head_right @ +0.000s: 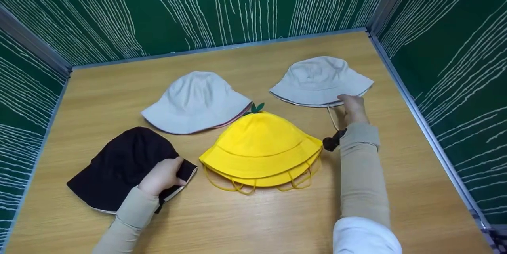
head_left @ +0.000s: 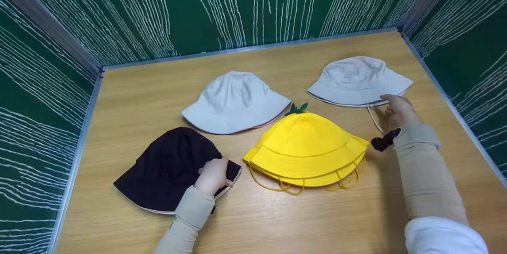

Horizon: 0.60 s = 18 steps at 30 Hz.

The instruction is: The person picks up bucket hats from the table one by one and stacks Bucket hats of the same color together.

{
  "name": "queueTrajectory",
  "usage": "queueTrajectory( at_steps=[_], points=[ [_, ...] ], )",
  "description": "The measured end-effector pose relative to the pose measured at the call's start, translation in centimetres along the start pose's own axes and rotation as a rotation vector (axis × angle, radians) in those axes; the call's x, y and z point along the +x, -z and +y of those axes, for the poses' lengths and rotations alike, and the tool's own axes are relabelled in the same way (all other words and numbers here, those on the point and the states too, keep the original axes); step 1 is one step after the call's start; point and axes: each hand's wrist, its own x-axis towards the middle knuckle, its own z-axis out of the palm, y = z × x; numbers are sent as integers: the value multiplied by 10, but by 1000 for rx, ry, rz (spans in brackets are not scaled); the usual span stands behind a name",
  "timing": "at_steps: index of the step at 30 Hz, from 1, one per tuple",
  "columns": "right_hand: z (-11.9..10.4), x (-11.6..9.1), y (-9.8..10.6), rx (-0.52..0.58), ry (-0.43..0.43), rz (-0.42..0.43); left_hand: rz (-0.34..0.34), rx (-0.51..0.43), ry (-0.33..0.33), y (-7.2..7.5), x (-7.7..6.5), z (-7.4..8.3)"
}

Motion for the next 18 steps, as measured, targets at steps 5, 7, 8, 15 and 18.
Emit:
queueTrajectory(
  at_steps=[5, 7, 8, 15, 18],
  points=[
    [-1, 1, -2, 57, -2, 52, 2, 11, 9, -1, 1, 1],
    [0, -2, -6, 68, 9, 83, 7, 14, 5, -1, 1, 1],
    [0, -4, -8, 67, 17, 96, 9, 13, 5, -1, 1, 0],
    [1, 1, -17, -61, 77, 169, 11, 17, 1, -1, 2, -2],
    [2, 5, -19, -107, 75, 169, 15, 21, -2, -2, 1, -2]
  ],
)
